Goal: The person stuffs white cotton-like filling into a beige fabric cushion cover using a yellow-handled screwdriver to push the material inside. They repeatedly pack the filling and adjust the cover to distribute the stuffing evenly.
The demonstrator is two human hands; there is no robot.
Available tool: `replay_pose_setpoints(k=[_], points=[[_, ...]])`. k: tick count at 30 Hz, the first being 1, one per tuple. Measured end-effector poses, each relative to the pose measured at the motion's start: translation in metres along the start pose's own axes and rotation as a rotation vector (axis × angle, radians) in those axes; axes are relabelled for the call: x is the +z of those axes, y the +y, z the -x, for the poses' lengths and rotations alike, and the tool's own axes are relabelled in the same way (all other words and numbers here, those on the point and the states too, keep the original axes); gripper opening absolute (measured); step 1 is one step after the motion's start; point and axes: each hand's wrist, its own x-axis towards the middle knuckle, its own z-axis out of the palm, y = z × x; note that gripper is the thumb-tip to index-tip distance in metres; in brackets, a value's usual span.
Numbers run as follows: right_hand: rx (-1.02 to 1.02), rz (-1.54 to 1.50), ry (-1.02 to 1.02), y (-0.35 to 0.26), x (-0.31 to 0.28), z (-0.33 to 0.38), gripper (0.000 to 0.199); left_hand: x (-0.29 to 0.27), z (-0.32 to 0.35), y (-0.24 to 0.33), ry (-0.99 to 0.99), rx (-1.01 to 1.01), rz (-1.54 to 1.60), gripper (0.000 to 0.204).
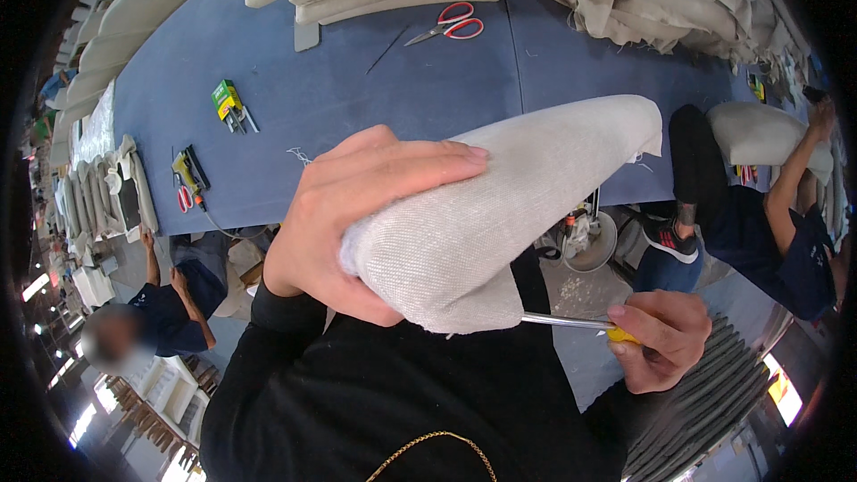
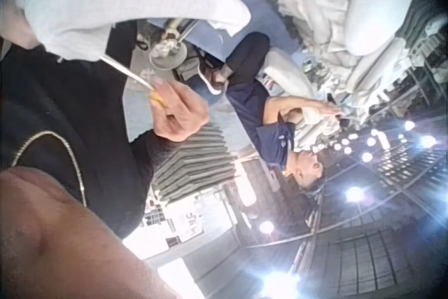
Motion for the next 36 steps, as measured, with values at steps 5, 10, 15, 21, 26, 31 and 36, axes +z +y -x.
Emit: replay_pose_setpoints(k=[5,10,15,21,26,31,36], points=[[-0.066,-0.014,0.05,-0.001,0.012,-0.009,0.037,0.0,-0.003,0.002,-0.01,-0.019,0.012,0.099],[-0.096,0.011,0.04,-0.007,0.011,-0.02,0.039,0.0,-0.001,0.002,-0.01,-0.006,0.007,0.099],[0.08,0.187,-0.032,-0.034,-0.006,-0.018,0.032,0.003,0.001,0.002,-0.022,-0.004,-0.001,0.098],[0.017,0.299,0.013,-0.047,-0.004,-0.028,0.036,0.006,-0.002,0.005,-0.026,-0.004,0.004,0.097],[0.005,0.218,-0.017,-0.036,-0.004,-0.026,0.035,0.004,-0.003,0.003,-0.031,-0.009,-0.025,0.1],[0.2,-0.026,-0.074,0.006,-0.009,0.0,0.04,0.007,-0.014,0.012,0.073,-0.006,0.075,0.069],[0.353,-0.449,-0.013,0.054,-0.015,0.056,0.046,0.013,-0.023,-0.003,0.144,0.237,0.046,0.048]])
